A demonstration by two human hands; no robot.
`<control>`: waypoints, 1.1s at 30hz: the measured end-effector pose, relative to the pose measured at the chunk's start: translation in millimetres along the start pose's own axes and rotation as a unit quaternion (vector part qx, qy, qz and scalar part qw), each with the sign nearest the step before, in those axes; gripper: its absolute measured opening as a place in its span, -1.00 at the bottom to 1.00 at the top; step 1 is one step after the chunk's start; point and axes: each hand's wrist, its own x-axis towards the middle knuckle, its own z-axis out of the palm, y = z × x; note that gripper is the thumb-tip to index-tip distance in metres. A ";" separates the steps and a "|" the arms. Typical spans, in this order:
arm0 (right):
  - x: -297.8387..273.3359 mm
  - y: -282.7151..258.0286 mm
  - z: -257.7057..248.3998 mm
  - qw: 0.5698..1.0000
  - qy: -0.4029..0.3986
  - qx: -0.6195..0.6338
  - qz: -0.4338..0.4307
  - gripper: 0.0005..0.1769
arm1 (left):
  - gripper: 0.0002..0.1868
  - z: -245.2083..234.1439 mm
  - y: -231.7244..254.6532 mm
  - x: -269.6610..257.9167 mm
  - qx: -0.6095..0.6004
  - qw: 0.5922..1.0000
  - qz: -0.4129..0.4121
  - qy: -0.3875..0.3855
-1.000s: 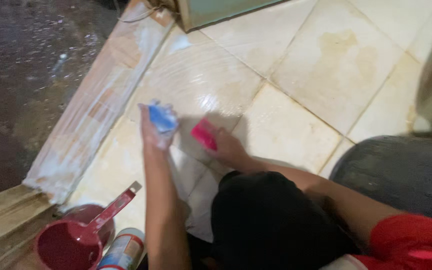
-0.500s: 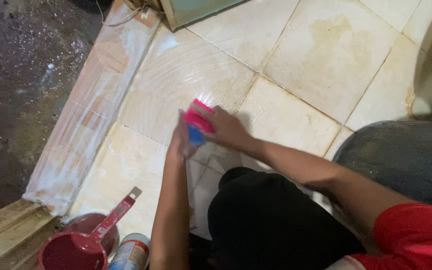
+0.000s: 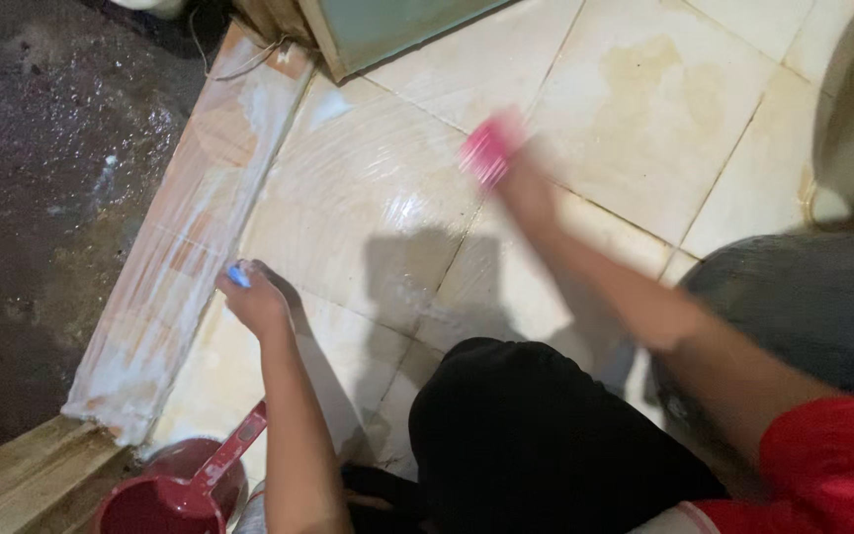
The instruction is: The person scrubs a tiled floor using a pink scrub brush and a blue sponge. They apply a white cleaning agent and repeatedly scrub the same area, occasionally dipping the brush into a red bucket.
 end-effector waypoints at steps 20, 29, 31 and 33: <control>32.7 -36.1 -65.0 0.991 0.027 0.032 0.128 -0.49 | -0.07 -20.3 42.6 10.9 0.211 0.969 0.092 -0.084; -107.1 -130.3 70.8 0.938 -0.300 0.022 -0.174 -0.59 | 0.01 -31.4 49.4 9.0 0.256 0.956 0.097 -0.109; -59.1 -83.6 29.6 0.973 -0.188 0.037 -0.129 -0.49 | 0.01 -35.7 49.1 11.9 0.265 0.953 0.089 -0.116; -12.6 -16.1 -35.0 0.995 -0.055 0.054 -0.056 -0.35 | 0.00 -35.9 49.6 13.2 0.263 0.953 0.091 -0.119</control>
